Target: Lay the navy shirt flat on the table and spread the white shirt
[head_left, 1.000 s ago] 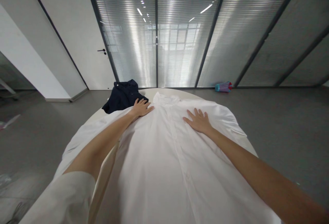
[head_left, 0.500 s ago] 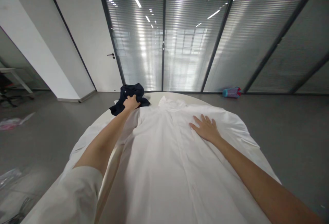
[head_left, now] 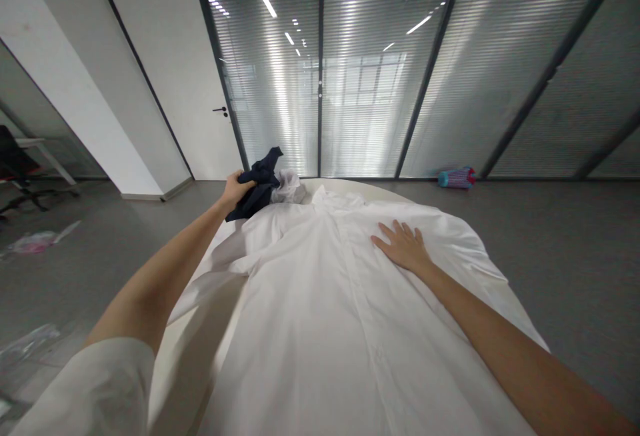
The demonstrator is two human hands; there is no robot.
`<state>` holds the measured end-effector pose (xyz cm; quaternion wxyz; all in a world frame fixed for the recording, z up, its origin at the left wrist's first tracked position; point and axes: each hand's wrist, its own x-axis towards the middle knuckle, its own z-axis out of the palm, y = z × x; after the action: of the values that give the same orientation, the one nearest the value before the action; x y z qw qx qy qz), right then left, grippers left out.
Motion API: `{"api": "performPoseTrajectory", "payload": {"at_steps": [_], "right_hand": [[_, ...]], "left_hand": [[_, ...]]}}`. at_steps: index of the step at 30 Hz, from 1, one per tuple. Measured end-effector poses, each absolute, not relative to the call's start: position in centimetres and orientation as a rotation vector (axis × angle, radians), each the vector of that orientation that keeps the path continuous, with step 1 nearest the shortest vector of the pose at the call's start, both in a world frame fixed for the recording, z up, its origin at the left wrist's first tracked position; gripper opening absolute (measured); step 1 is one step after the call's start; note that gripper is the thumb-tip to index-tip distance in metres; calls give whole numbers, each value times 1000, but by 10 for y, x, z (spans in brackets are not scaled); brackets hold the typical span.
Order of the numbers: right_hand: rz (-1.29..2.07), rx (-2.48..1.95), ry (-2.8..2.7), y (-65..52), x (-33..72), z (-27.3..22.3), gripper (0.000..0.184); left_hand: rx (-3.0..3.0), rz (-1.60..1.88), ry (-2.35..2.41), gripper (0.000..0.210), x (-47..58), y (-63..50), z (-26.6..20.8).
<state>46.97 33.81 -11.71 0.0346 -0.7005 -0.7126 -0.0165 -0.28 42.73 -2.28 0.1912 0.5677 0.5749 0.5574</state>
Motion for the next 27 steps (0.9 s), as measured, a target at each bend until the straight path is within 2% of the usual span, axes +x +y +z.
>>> {"api": "performPoseTrajectory", "payload": {"at_steps": [8,12,15,17,21,23,25,27], "right_hand": [[-52,-2146,-2175,336,471,-115,73],[-74,-2127,-2177,336,471,-115,70],[-94,-2114,-2173,335,471,-116,67],[-139,-2093,-2180,334,472,-116,65],[-221,-2004,-2206,331,471,-113,58],[-219,-1999,-2209,329,469,-111,53],[-193,-2035,-2195,329,469,-108,48],[-139,-2065,-2166,329,469,-104,47]], "left_hand": [[1690,2501,1611,25,14,402,81],[2013,2540,1475,34,49,364,116],[2275,2373,1333,42,87,329,119],[2491,2093,1243,42,112,305,112],[2834,1106,1066,37,146,260,91],[2863,733,1035,40,153,247,78],[2846,581,1065,50,152,241,66],[2804,596,1085,60,144,242,56]]}}
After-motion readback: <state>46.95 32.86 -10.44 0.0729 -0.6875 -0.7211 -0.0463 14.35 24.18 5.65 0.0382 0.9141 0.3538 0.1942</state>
